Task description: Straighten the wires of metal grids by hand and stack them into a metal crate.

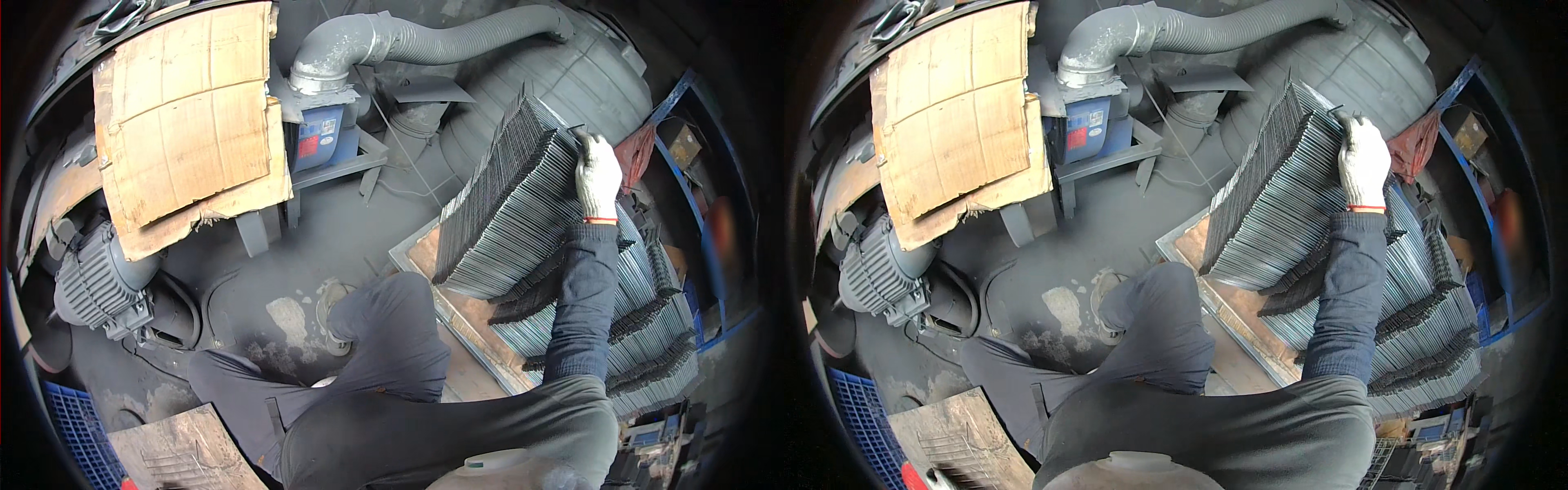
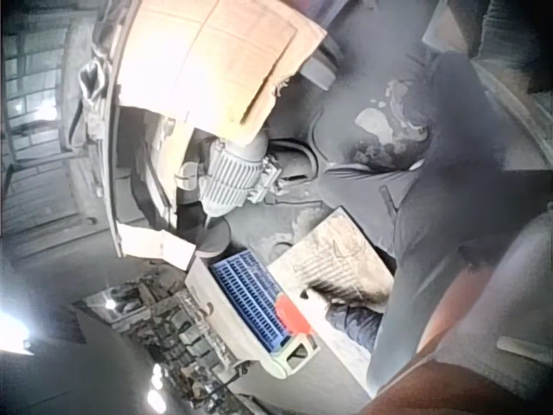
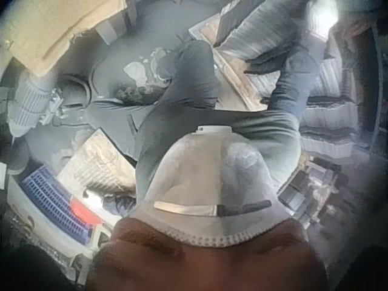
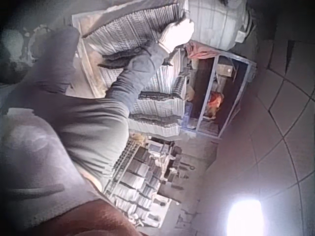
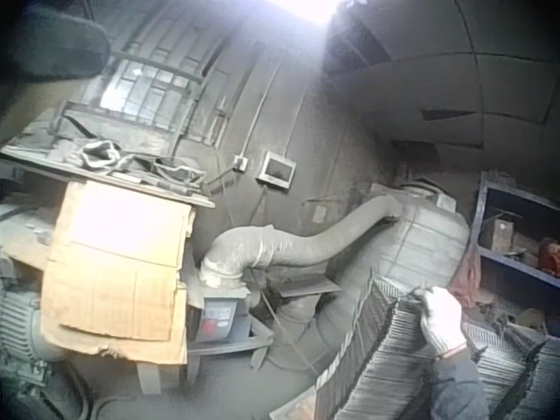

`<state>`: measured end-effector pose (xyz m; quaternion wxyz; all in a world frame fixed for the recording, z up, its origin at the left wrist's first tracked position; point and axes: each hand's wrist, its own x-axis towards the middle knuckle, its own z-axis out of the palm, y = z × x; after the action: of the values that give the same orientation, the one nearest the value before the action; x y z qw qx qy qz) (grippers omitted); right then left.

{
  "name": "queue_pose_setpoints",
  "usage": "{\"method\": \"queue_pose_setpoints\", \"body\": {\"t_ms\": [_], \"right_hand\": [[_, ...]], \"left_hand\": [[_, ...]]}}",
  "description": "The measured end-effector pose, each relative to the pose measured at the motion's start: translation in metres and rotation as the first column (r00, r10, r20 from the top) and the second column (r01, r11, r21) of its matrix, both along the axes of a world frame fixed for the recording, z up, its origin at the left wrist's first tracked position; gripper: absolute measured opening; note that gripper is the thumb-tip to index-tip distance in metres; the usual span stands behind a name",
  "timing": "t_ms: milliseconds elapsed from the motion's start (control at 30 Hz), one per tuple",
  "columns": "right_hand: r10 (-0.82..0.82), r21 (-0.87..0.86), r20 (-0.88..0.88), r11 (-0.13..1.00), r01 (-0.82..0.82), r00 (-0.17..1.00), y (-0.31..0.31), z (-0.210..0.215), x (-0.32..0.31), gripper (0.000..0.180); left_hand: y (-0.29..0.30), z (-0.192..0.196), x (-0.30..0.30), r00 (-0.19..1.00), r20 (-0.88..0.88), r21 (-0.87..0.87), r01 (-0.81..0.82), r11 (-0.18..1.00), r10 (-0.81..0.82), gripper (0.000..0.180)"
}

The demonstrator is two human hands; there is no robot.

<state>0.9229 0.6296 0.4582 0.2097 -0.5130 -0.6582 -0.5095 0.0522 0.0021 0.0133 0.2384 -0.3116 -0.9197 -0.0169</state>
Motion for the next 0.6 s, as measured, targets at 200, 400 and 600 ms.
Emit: {"method": "queue_pose_setpoints", "body": {"t_ms": [200, 400, 600], "right_hand": [[0.021, -0.103, -0.008, 0.994, -0.022, 1.0, 0.012, 0.003, -0.003, 0.029], [0.121, -0.348, -0.409, 0.896, -0.277, 0.904, -0.007, 0.016, 0.005, 0.029], [0.303, 0.173, -0.528, 0.953, -0.249, 0.793, -0.017, -0.023, -0.048, 0.027]], "left_hand": [[0.039, 0.093, 0.03, 0.72, 0.694, 0.273, -0.267, 0.924, 0.003, 0.046], [0.108, 0.183, 0.05, 0.636, 0.759, 0.365, -0.237, 0.9, -0.14, 0.049], [0.146, 0.214, 0.031, 0.678, 0.667, 0.51, -0.113, 0.853, -0.309, 0.048]]}}
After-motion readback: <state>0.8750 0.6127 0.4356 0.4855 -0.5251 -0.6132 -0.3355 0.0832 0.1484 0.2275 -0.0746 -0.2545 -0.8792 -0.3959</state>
